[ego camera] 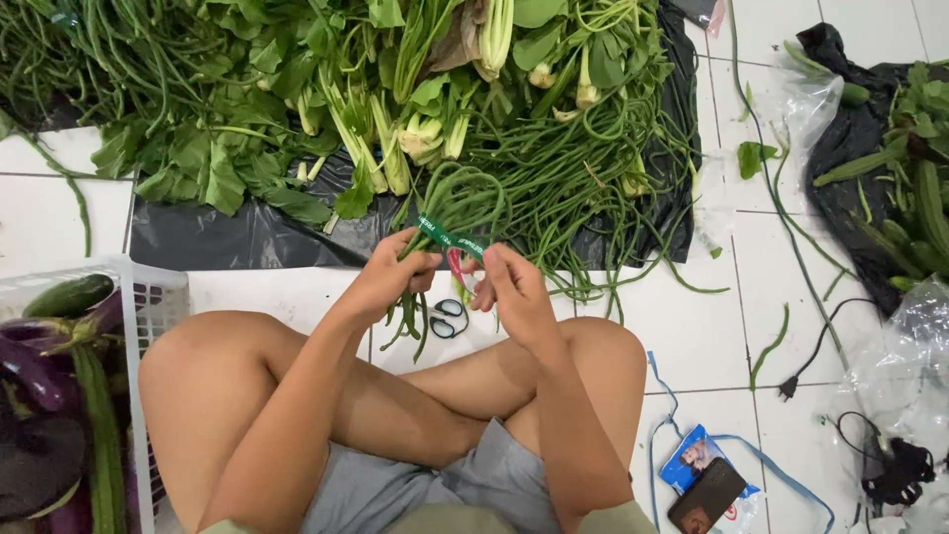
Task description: Gathering long beans from a pile and tying them into a bunch using a plastic tie.
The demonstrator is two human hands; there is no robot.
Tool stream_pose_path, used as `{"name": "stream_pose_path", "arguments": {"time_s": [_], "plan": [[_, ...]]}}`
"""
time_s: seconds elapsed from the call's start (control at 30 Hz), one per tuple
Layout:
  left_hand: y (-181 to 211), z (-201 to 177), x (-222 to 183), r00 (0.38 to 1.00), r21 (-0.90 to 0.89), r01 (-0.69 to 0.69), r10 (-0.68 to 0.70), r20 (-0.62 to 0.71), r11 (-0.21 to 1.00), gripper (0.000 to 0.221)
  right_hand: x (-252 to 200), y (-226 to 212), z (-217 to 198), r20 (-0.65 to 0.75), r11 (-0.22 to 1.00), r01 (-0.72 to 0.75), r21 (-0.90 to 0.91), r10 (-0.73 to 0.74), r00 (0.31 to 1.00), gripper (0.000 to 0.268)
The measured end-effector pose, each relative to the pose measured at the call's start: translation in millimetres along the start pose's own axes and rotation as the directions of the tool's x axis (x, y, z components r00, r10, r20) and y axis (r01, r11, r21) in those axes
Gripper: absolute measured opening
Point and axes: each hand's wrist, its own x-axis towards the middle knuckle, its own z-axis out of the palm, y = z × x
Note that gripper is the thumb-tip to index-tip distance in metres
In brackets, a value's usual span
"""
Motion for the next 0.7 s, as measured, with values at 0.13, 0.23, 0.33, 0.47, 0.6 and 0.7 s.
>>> {"name": "stream_pose_path", "arguments": {"time_s": [0.13, 0.23, 0.33, 0.47, 0.6, 0.7], "plan": [[-3, 5, 1, 0.995, -0.281, 0.059, -0.081, -0.066, 0.958, 0.030, -3, -21, 9, 0.015, 0.992, 0.000, -0.126, 0.002, 1.000, 0.034], [-4, 4, 2, 0.993, -0.141, -0.007, -0.010, -0.119, 0.990, 0.031, -3, -33, 10, 0.054, 0.952, -0.025, -0.305, 0.044, 0.998, 0.039], [-8, 0, 3, 0.986, 0.033, -0.033, 0.038, -0.162, 0.999, 0.026, -2, -31, 9, 0.053, 0.902, -0.048, -0.429, 0.079, 0.995, 0.040], [5, 2, -6, 0.980, 0.106, 0.036, -0.014, -0.199, 0.994, 0.021, 1, -20, 8, 0.048, 0.809, 0.054, -0.585, -0.032, 0.998, 0.039], [7, 6, -6, 0.981, 0.108, 0.064, -0.043, -0.191, 0.992, 0.028, 4, -18, 7, 0.102, 0.772, 0.120, -0.624, -0.071, 0.992, 0.030], [-5, 6, -4, 0.960, 0.063, 0.030, -0.011, -0.281, 0.998, 0.031, 3, -17, 15, 0.041, 0.858, 0.006, -0.514, 0.018, 0.999, 0.029]]}}
